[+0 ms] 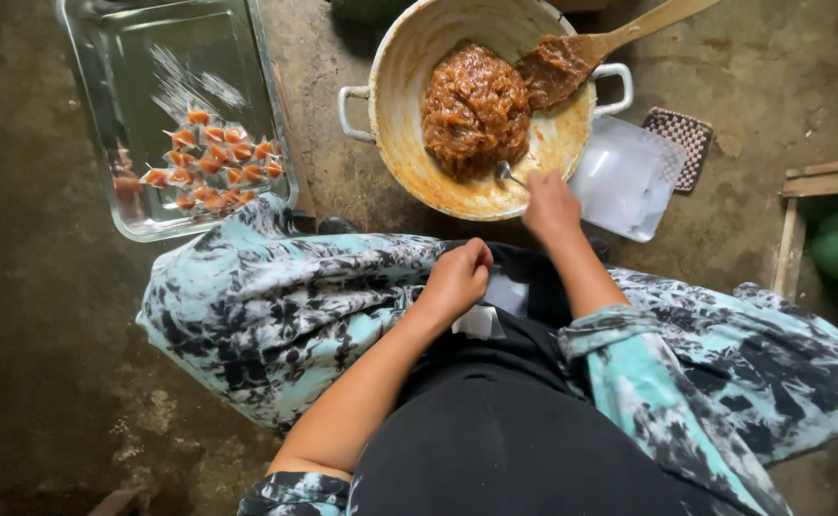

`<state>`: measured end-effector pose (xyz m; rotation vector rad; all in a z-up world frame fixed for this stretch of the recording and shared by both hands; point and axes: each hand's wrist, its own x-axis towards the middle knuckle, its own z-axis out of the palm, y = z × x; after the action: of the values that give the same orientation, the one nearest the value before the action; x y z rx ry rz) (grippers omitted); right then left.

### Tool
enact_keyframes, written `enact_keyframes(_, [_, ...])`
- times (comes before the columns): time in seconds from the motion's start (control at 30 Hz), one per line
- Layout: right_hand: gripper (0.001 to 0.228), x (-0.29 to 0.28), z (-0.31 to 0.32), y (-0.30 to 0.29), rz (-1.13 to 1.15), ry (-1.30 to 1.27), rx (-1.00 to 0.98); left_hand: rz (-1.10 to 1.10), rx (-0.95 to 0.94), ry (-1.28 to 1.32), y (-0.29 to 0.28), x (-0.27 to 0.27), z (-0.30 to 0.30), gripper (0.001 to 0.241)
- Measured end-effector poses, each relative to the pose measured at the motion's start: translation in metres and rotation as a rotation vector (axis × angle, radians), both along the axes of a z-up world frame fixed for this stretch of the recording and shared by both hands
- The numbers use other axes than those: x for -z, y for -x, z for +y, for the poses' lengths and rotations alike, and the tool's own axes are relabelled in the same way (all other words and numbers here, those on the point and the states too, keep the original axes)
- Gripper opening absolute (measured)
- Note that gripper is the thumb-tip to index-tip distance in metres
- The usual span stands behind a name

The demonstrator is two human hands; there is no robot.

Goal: Portioning a brown food mixture into small plastic wrappers using a spoon and hands.

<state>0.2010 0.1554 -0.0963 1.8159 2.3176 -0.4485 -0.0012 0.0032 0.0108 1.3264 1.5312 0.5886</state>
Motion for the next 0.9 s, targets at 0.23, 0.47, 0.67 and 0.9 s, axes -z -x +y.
enact_keyframes(0.23, [0.018,0.026,0.006,0.013,-0.105,-0.163,-0.159,0.018,0.071,0.003,0.004,0.003,0.001,0.007])
enact_keyframes(0.47, [0.035,-0.037,-0.004,0.033,0.009,0.085,0.136,0.017,0.133,0.034,0.006,-0.012,0.006,0.006])
enact_keyframes(0.67, [0.038,-0.022,0.005,0.035,-0.046,0.139,0.137,-0.005,0.154,0.052,0.01,-0.025,0.006,0.007])
enact_keyframes(0.9, [0.041,-0.025,0.01,0.032,-0.06,0.161,0.154,0.007,0.179,0.057,0.01,-0.024,0.008,0.006])
